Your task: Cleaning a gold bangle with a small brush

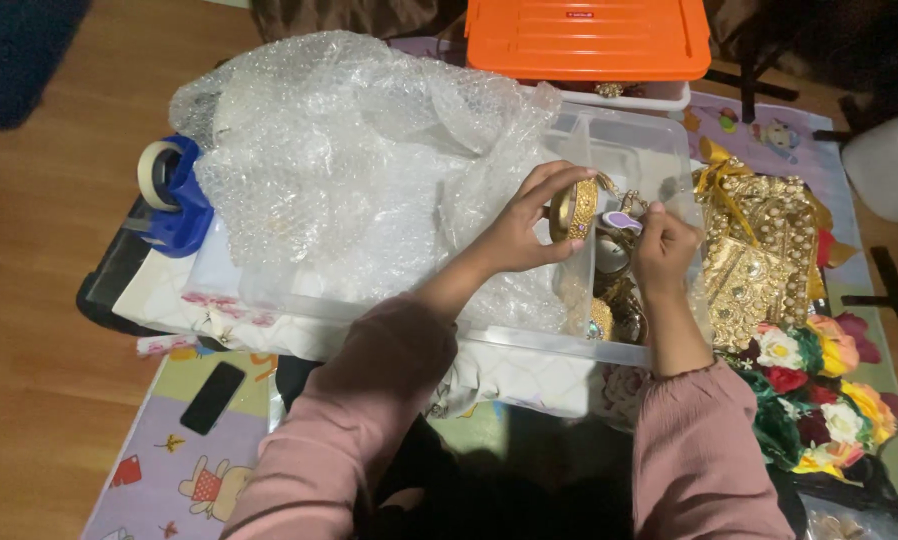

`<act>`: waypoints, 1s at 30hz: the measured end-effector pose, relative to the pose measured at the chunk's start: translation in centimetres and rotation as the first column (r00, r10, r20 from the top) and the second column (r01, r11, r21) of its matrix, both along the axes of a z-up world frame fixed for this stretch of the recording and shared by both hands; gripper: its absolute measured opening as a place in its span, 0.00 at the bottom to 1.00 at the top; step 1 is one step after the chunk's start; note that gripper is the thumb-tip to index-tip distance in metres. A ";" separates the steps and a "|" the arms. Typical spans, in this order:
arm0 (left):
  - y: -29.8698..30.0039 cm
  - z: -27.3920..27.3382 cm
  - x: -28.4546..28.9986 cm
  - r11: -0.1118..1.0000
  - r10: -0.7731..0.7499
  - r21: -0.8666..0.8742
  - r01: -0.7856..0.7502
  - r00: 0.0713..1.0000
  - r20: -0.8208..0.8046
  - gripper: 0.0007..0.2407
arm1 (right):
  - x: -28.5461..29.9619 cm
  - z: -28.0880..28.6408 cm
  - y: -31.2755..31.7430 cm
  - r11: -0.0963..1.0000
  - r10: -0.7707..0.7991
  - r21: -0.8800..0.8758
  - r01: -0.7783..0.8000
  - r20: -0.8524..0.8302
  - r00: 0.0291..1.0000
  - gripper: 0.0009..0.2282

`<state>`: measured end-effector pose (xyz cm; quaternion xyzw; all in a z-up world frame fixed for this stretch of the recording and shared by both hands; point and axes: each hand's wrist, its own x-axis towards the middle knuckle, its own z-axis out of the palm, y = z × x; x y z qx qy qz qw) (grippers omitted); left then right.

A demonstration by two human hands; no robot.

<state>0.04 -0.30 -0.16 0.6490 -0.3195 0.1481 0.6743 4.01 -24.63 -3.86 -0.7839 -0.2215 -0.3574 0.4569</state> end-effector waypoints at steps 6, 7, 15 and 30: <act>-0.4 0.7 -0.7 0.998 -0.047 -0.042 0.046 0.998 -0.029 0.30 | 1.0 -1.8 -0.6 0.994 -0.027 -0.101 0.033 0.066 0.997 0.23; -0.5 0.6 -0.8 0.998 -0.049 -0.040 0.048 0.998 -0.029 0.30 | 0.9 -1.4 -0.5 0.994 -0.029 -0.099 0.035 0.066 0.997 0.23; -0.6 0.6 -0.8 0.997 -0.045 -0.066 0.044 0.999 -0.015 0.31 | 1.5 -1.6 -1.0 0.990 0.061 -0.134 -0.039 0.160 0.985 0.26; -0.6 1.0 -1.2 0.999 -0.041 0.001 0.041 0.999 0.032 0.36 | 2.2 -2.8 -2.0 0.983 0.083 -0.178 -0.039 0.248 0.965 0.26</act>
